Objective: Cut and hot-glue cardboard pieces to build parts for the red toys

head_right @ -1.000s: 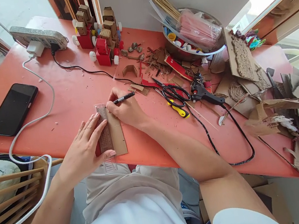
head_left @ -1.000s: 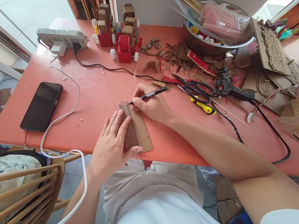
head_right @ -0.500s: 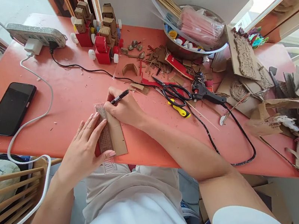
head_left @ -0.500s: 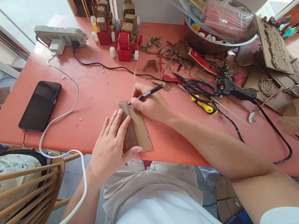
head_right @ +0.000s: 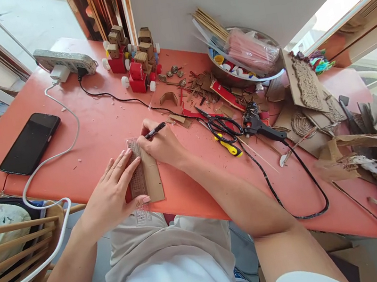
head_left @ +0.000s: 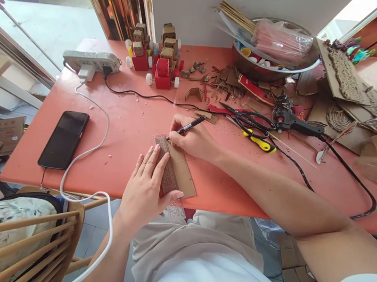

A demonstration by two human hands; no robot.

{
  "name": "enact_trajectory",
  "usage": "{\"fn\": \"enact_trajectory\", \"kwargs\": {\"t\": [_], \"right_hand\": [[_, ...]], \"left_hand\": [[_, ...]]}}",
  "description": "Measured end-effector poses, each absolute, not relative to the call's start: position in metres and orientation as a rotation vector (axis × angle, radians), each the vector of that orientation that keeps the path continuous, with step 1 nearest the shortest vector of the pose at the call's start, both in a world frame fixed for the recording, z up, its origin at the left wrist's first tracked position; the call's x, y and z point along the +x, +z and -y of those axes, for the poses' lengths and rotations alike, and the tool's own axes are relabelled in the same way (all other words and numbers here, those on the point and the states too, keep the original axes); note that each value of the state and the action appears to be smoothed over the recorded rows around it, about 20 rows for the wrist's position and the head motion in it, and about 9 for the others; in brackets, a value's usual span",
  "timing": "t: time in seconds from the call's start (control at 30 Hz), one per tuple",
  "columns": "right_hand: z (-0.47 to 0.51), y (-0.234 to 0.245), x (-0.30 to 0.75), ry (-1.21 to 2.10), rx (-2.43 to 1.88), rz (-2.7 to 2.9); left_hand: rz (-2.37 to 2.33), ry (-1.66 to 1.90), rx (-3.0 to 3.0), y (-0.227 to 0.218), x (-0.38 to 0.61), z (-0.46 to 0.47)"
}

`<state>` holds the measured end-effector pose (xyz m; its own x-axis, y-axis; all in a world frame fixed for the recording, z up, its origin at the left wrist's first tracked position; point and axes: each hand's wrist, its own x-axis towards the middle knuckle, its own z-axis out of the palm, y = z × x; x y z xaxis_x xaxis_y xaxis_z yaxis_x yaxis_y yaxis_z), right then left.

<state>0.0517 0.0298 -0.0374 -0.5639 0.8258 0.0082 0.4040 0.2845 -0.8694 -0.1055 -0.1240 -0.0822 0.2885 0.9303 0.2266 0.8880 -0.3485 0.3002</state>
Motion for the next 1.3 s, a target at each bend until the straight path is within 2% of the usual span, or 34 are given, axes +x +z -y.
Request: {"fn": "enact_trajectory", "kwargs": {"t": [1.3], "right_hand": [[-0.0285, -0.0296, 0.0546, 1.218, -1.097, 2.221]], "left_hand": [[-1.726, 0.509, 2.371, -0.0803, -0.1089, 0.1225]]}}
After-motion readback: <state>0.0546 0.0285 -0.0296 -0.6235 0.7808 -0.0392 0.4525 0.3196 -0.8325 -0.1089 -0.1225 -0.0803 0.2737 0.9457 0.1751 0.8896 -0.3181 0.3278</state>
